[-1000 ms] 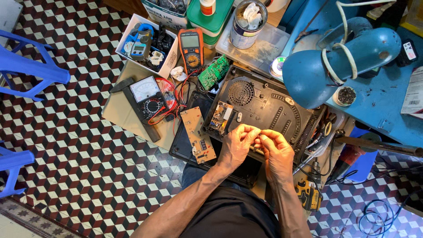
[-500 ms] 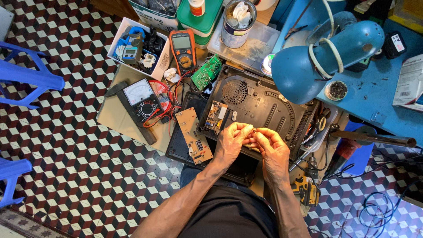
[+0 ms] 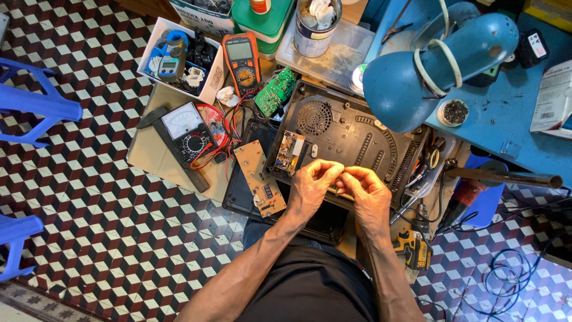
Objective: The person works on a disassembled electronic device at a bench, handling circuit boards and small components. They use a cordless drill to remove screws from a green circuit board, then set the board aside. They pick up a small white component, open a small bottle, and appear to apply a substance to the component. The person continues to handle and position circuit boards within the device housing.
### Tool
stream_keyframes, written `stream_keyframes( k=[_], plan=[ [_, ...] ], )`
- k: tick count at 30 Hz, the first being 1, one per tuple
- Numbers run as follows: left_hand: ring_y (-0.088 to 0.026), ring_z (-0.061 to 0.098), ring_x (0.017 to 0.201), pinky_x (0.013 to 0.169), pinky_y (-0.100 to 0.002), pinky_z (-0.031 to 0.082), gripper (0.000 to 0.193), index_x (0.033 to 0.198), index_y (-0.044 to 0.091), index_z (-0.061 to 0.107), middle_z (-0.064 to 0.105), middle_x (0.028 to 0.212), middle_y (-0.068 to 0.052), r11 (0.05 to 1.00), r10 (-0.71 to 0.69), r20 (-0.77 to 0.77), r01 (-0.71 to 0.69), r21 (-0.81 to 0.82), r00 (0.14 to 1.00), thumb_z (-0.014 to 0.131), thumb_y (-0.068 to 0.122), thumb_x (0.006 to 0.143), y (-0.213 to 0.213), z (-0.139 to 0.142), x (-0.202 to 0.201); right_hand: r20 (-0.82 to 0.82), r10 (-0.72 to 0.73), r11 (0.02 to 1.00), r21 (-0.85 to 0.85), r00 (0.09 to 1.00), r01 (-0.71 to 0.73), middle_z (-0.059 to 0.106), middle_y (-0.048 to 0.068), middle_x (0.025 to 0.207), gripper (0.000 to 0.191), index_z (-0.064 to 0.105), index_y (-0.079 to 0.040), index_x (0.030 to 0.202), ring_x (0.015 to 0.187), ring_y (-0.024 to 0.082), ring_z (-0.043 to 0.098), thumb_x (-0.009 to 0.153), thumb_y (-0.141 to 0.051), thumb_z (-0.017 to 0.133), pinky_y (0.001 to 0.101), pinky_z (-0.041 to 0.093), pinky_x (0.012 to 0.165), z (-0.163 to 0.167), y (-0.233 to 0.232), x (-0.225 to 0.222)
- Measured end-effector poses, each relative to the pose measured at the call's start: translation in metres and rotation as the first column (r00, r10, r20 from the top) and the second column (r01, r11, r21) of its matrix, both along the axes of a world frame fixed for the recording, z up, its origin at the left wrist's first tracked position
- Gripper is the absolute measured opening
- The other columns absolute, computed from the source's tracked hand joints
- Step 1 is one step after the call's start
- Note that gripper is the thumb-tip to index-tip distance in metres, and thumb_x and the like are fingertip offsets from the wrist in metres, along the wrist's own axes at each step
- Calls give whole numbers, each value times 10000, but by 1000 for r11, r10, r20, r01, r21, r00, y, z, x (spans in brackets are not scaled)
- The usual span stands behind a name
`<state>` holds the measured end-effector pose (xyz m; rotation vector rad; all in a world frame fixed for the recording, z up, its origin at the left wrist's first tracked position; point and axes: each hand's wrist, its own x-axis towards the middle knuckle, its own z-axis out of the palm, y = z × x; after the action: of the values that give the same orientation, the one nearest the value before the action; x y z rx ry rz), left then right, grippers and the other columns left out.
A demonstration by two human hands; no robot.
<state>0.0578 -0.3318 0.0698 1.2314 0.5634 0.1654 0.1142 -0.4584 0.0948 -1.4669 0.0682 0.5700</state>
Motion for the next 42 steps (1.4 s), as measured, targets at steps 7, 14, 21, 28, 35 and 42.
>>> stream_keyframes(
  k=[7, 14, 21, 28, 35, 42],
  plan=[
    [-91, 711, 912, 829, -246, 584, 228, 1142, 4, 702, 761, 1012, -60, 996, -61, 86, 66, -64, 994, 710, 148, 966, 1, 11, 17, 248, 167, 934, -349, 954, -72, 690, -1, 865, 168, 727, -15, 1120, 717, 50, 599, 983, -104, 688, 205, 488, 622, 42, -4, 19],
    [-148, 720, 897, 840, -278, 595, 212, 1114, -11, 699, 759, 1003, -99, 943, -7, 90, 37, -331, 996, 722, 125, 954, 1, -4, 22, 184, 65, 971, -239, 981, -20, 632, -29, 801, 133, 743, -43, 1107, 635, 21, 500, 1003, -117, 703, 189, 382, 538, 18, -14, 18],
    [-158, 771, 858, 792, -261, 631, 221, 1058, -41, 632, 776, 984, -94, 986, 92, -148, -111, -125, 985, 676, 122, 916, 24, -40, -17, 276, 429, 677, -728, 860, -104, 723, 79, 829, 226, 747, -76, 1075, 707, 197, 669, 924, -238, 703, 346, 523, 655, -74, -40, 18],
    [-121, 664, 760, 714, -247, 566, 294, 1149, -8, 673, 700, 907, -60, 973, 109, -336, -170, -158, 936, 722, 169, 919, 21, -63, -51, 164, 719, 367, -915, 676, -168, 728, 154, 947, 259, 697, -56, 1006, 845, 376, 705, 876, -280, 712, 501, 545, 715, -119, -31, 28],
    [-101, 630, 763, 735, -258, 543, 334, 1154, -9, 747, 682, 896, -13, 956, 33, -347, -130, -262, 937, 746, 252, 946, 4, -84, -46, 123, 526, 542, -811, 842, -220, 769, 139, 881, 208, 741, -61, 1006, 832, 322, 737, 902, -231, 684, 442, 558, 758, -84, -24, 23],
    [-189, 722, 963, 895, -356, 597, 248, 1093, 54, 674, 734, 1023, -62, 588, 45, -219, -203, -783, 975, 726, 236, 932, -12, -94, -27, 339, 360, 838, -527, 869, -142, 743, 56, 967, 168, 739, -66, 1036, 825, 174, 769, 917, -183, 716, 311, 593, 727, -9, -8, -17]
  ],
)
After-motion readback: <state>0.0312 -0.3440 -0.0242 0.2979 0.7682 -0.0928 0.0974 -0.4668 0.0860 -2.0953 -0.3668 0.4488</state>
